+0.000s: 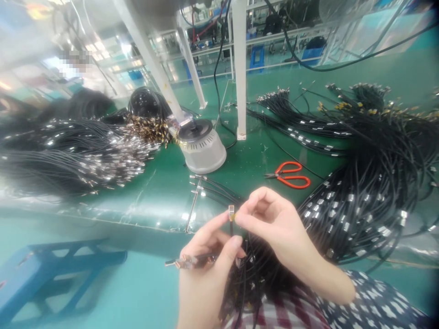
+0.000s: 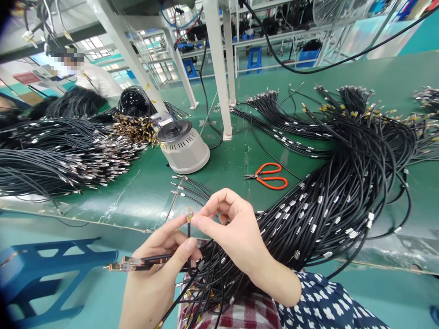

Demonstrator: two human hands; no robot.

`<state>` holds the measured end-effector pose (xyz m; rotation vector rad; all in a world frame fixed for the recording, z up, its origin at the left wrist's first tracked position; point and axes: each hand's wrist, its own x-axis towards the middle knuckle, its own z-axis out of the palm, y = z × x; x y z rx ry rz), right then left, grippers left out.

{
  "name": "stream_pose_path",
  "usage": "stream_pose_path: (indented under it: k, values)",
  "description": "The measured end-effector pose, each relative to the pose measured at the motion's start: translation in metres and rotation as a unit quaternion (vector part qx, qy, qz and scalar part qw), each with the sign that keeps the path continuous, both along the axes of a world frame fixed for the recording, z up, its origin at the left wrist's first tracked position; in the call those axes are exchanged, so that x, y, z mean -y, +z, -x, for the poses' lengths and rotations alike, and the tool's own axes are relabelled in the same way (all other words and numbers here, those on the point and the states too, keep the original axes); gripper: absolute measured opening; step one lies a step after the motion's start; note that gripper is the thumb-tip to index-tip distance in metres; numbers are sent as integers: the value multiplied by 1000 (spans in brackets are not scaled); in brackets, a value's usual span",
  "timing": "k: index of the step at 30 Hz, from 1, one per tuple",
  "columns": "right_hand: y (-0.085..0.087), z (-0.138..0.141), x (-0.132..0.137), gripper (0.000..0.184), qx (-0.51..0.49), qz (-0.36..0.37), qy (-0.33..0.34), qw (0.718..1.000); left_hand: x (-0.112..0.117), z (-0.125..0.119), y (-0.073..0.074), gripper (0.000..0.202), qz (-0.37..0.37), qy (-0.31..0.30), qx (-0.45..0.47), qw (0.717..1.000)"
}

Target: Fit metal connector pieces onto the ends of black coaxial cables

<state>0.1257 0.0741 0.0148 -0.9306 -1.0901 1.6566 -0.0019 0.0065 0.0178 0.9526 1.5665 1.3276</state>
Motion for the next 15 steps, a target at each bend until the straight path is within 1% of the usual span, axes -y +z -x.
stream_pose_path:
  k: [10,15]
  values:
    - [0,4,1,24,-9,0,-9,1000,1,-1,2,32,5,-2,20,1000]
    - [1,7,3,22,-7,9,-24,1000,2,-4,4,30,0,2,-2,1000]
